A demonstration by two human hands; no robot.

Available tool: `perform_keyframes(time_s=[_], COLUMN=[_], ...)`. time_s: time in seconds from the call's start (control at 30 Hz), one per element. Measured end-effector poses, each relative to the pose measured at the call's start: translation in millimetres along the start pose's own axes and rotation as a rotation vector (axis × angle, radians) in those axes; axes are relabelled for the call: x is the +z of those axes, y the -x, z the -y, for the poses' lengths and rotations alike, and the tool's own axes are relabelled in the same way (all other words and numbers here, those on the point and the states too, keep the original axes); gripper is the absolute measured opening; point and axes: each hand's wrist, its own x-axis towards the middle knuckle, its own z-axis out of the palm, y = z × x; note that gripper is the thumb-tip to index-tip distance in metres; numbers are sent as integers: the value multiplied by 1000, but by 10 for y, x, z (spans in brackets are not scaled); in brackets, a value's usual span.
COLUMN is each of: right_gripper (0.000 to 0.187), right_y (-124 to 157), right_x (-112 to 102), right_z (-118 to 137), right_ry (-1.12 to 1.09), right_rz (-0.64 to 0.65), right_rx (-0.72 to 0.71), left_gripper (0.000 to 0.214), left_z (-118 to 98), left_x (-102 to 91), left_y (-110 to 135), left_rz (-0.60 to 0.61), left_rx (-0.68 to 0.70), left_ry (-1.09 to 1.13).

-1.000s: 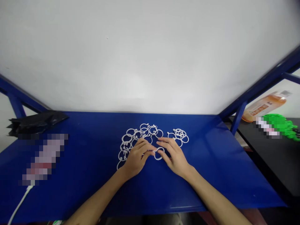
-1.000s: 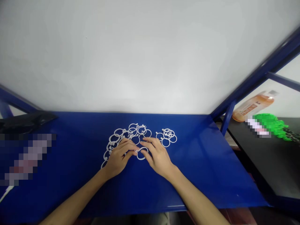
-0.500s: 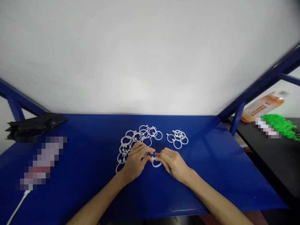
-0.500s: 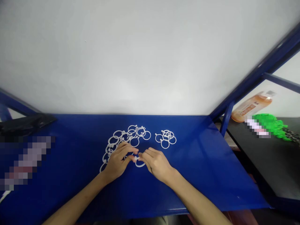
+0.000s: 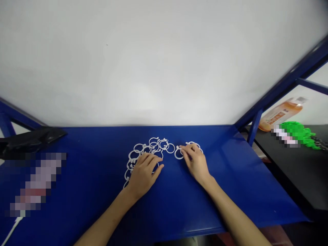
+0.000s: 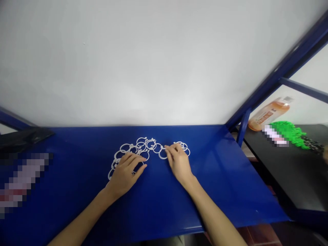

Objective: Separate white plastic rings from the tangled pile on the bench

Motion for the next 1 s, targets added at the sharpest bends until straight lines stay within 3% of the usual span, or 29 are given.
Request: perform_keyframes(time_s=[0.1,0.23,0.37,0.47,0.67,0.73,0.87,1.0], right_gripper=[25,25,27,25,20,18,19,17], right_y=[-120,-216,-207,-181,-131,-99,3,141], right_x=[-47,-53,2,15,-65,-97,-76,95], right_z=[-261,-431,-423,-407,-305,-198,38,158], right_ry=[165,284,377,390,293,181,-87,-210], right_rz=[-110,-158,-142,-153,-195,-158,52,148], right_rx=[126,168,165,157,71,4,-58,-23], left_gripper=[14,21,29,17,20,20,23,10], left_z=[-46,-184,-288,-265,-144,-117,-70,-54], left_x=[95,218,295,363,391,326,192,155], left_y=[12,-97,-337,-481,-416,-310,-134,-136], left_rz=[17,88,160,159,127,82,-42,-84], left_rx=[68,114,55,42,110,180,336,329], left_ry=[-85,-269,-414,-397,-348,-323,-225,-117])
